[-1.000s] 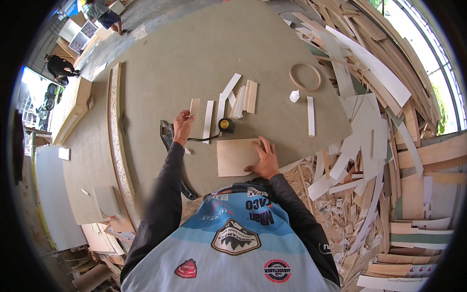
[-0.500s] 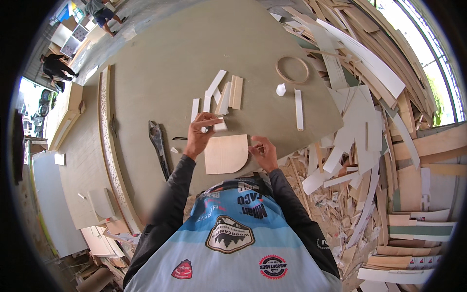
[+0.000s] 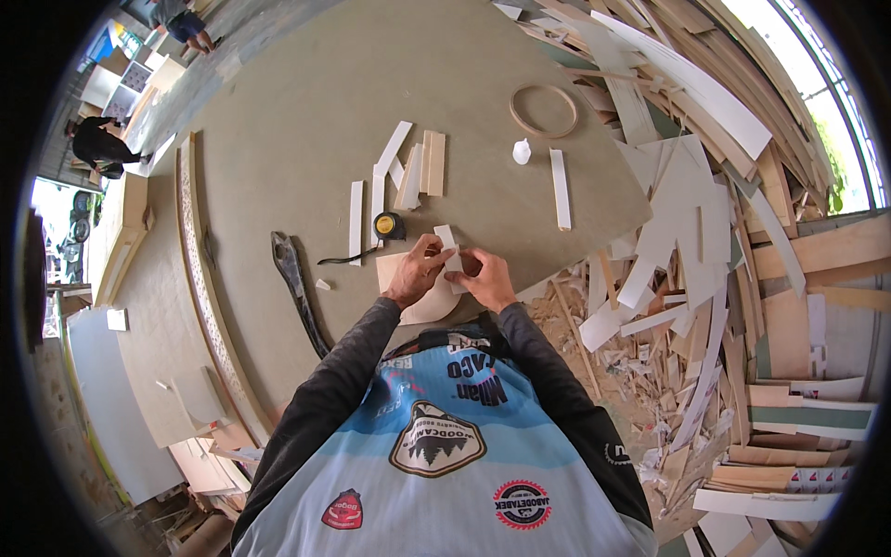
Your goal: The person cuts several small wooden strips from a sheet of wood using a blade and a straight edge, then applies glue from a bottle to the strips and arranges them on a larger rectangular piece of wood.
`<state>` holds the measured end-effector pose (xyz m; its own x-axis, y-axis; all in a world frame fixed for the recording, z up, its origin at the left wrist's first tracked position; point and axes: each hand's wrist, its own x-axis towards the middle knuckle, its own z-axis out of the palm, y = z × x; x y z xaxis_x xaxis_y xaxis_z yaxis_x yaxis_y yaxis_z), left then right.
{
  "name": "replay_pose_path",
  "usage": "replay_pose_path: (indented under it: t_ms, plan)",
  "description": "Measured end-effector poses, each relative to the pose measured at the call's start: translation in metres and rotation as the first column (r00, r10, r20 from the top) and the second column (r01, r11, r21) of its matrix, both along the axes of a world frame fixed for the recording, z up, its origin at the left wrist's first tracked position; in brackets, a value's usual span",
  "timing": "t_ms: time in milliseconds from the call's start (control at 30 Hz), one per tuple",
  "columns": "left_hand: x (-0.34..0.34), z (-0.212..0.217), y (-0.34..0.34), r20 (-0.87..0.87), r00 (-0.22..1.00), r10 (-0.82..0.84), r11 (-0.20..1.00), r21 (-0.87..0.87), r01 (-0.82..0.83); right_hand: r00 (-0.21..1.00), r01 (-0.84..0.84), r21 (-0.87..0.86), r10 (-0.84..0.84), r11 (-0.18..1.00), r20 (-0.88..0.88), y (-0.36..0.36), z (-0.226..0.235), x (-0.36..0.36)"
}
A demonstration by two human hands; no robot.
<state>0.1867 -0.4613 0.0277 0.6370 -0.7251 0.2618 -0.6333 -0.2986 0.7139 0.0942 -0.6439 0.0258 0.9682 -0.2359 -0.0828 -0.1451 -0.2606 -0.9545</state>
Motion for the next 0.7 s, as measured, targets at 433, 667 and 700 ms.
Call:
replay_pose_path:
  t_ms: [433,667,700]
  plan:
    - [-0.078,0.038,0.140,-0.274,0.876,0.397,0.915,0.188,-0.357,0.953,-0.295,-0.001,0.294,0.956,-0.075,0.019,0.028,-0.006]
    - [-0.094,0.016,0.134,-0.338,0.845,0.414,0.910,0.130,-0.394,0.846,-0.521,-0.318,0.528,0.792,-0.070,0.048,0.025,-0.002]
    - [-0.096,0.010,0.134,-0.309,0.859,0.408,0.913,0.118,-0.391,0.845,-0.508,-0.357,0.534,0.784,-0.030,0.048,0.025,-0.003]
